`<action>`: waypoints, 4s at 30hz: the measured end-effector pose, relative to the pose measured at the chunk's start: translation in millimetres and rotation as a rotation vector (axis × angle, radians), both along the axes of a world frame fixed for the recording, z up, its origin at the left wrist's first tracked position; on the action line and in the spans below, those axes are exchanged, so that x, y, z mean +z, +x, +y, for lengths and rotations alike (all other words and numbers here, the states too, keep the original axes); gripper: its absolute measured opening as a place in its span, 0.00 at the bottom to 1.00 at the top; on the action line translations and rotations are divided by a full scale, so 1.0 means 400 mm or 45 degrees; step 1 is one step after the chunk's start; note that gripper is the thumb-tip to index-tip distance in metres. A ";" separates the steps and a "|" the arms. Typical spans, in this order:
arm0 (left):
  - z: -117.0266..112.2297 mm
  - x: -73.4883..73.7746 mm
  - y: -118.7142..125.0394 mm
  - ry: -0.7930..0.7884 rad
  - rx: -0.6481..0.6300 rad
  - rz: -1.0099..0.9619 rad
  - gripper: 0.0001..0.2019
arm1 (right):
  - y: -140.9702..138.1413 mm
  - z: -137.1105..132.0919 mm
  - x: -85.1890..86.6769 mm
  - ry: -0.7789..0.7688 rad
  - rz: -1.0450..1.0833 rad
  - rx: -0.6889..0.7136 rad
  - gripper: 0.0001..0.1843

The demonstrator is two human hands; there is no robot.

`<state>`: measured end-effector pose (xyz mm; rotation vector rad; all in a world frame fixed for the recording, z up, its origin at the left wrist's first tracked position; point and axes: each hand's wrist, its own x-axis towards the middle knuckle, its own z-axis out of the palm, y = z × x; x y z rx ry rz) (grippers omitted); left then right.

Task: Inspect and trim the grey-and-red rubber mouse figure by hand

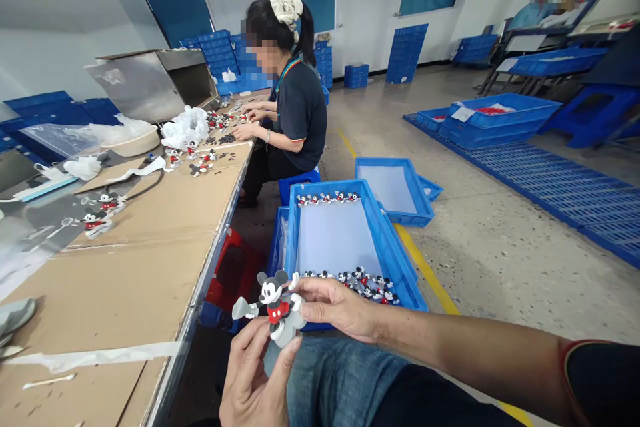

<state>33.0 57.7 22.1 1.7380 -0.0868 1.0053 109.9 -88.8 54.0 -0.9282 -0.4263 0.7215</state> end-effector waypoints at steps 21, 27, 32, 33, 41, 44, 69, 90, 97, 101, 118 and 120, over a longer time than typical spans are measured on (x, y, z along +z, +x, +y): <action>-0.017 -0.051 -0.004 0.130 0.103 0.000 0.15 | 0.037 0.000 0.016 -0.020 -0.038 -0.053 0.21; -0.023 -0.036 0.008 0.097 0.112 -0.072 0.13 | 0.042 -0.004 0.033 0.084 -0.054 0.059 0.26; 0.012 -0.014 0.017 0.164 0.176 -0.140 0.19 | 0.022 0.008 0.047 0.145 -0.007 0.005 0.35; 0.027 -0.012 0.018 0.222 0.188 -0.154 0.22 | 0.019 0.011 0.046 0.129 0.001 -0.019 0.34; 0.087 -0.013 0.030 1.000 0.298 -0.357 0.20 | 0.046 0.026 0.035 0.102 -0.021 -0.072 0.36; 0.072 -0.006 0.030 1.031 0.269 -0.373 0.19 | 0.061 0.022 0.036 0.073 0.006 -0.050 0.38; 0.037 0.002 0.018 0.101 0.143 -0.294 0.23 | -0.005 0.045 0.028 0.187 0.188 -0.061 0.24; 0.058 -0.040 0.020 0.032 0.236 -0.201 0.17 | -0.029 0.048 0.041 0.173 0.242 -0.111 0.24; 0.053 -0.019 0.026 0.051 0.226 -0.290 0.19 | -0.032 0.050 0.044 0.174 0.237 -0.121 0.26; 0.024 -0.007 0.025 -0.253 0.190 -0.215 0.19 | -0.033 0.048 0.039 0.151 0.203 -0.108 0.28; -0.001 -0.016 0.017 -0.933 0.020 0.106 0.14 | -0.044 0.034 0.050 -0.030 0.015 -0.141 0.21; -0.001 -0.018 0.018 -0.895 0.015 0.091 0.13 | -0.046 0.035 0.052 -0.037 0.010 -0.129 0.21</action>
